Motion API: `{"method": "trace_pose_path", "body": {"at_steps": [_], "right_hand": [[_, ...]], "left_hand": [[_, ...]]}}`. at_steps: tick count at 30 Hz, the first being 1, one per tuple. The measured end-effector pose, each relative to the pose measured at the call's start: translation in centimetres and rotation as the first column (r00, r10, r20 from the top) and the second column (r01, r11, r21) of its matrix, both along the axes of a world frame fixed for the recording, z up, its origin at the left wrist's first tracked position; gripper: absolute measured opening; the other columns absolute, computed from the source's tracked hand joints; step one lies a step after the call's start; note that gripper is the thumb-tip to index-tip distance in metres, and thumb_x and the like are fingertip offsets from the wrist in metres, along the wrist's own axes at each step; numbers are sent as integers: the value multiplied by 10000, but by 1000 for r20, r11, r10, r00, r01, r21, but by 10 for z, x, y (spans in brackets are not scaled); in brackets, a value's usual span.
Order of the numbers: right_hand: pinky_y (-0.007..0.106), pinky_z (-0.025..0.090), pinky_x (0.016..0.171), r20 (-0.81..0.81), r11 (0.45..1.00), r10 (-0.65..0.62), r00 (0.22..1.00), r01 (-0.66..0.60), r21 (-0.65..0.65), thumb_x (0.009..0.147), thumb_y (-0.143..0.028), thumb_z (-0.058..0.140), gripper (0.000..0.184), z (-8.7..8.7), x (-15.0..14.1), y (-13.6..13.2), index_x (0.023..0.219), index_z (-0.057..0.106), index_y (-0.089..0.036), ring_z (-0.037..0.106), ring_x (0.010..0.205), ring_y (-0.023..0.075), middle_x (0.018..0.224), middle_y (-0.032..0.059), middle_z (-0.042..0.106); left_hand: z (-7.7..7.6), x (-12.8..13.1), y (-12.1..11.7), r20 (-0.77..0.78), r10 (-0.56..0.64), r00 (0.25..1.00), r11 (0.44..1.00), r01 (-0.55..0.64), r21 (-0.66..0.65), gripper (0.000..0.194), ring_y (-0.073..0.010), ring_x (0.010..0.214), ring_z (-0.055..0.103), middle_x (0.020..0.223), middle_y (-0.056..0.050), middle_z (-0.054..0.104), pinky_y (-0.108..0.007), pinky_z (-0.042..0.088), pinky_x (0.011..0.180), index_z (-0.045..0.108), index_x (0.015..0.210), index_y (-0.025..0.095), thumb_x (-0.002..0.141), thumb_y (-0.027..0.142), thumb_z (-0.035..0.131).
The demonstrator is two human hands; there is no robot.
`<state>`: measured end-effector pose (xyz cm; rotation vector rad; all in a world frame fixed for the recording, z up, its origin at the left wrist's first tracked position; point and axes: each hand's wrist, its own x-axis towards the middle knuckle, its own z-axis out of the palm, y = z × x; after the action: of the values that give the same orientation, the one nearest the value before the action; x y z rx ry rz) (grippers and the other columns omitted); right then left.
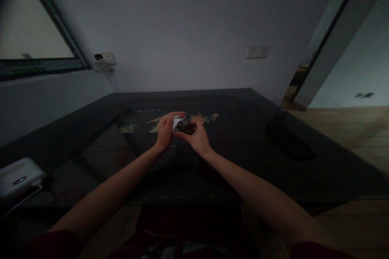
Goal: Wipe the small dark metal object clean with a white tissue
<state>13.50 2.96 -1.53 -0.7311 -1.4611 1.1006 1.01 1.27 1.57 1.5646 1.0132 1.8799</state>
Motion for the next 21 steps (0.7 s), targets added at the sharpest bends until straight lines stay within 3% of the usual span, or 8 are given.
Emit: {"method": "trace_pose_path", "body": {"at_steps": [4,7,10,13,15,17,21], "right_hand": [[389,541,826,8,1000,26,1000,-25,-13,491,-457,861,590,2,1,-2,859,460,-230,679,881,231,906,45,669],[404,543,843,-3,999,43,999,-43,-26,491,-448,866,578,4,1,-3,854,473,-228,682,895,242,910,53,674],[412,541,853,-34,997,72,997,-73,-29,495,-436,867,562,5,0,-5,843,477,-231,682,914,250,925,59,676],[407,541,841,-43,996,82,996,-84,-42,497,-441,863,547,6,-1,-5,818,470,-234,681,905,243,923,51,678],[395,542,834,-42,995,81,996,-83,-50,493,-450,862,549,6,-1,-4,814,474,-232,679,904,237,914,46,678],[381,543,818,-40,995,79,996,-81,-62,494,-463,859,552,5,-1,-2,823,483,-228,678,887,229,897,42,676],[368,539,787,-30,995,66,997,-68,-77,502,-483,850,553,5,0,0,826,483,-226,670,840,216,862,32,664]], "left_hand": [[-1,-3,12,219,-89,972,966,137,-219,281,-226,822,668,812,-70,734,-323,513,785,710,724,163,785,283,463],[-1,-4,17,430,-154,890,877,324,-355,298,-239,807,684,751,-74,728,-340,529,772,706,747,148,762,311,456],[3,-4,17,576,-224,786,787,494,-369,334,-258,819,691,756,-97,726,-376,538,787,694,774,136,782,350,438],[4,-4,16,643,-272,716,744,580,-331,334,-264,845,693,772,-103,730,-388,541,800,688,813,135,797,353,436],[3,-2,16,667,-274,692,748,590,-304,332,-257,846,693,760,-96,728,-377,540,801,689,823,132,798,335,427],[1,-1,16,675,-237,699,788,544,-288,330,-247,828,694,734,-87,723,-361,535,794,688,814,133,798,322,418],[-4,3,12,554,-120,824,902,324,-285,327,-219,806,683,788,-66,727,-318,516,773,697,856,140,824,335,437]]}}
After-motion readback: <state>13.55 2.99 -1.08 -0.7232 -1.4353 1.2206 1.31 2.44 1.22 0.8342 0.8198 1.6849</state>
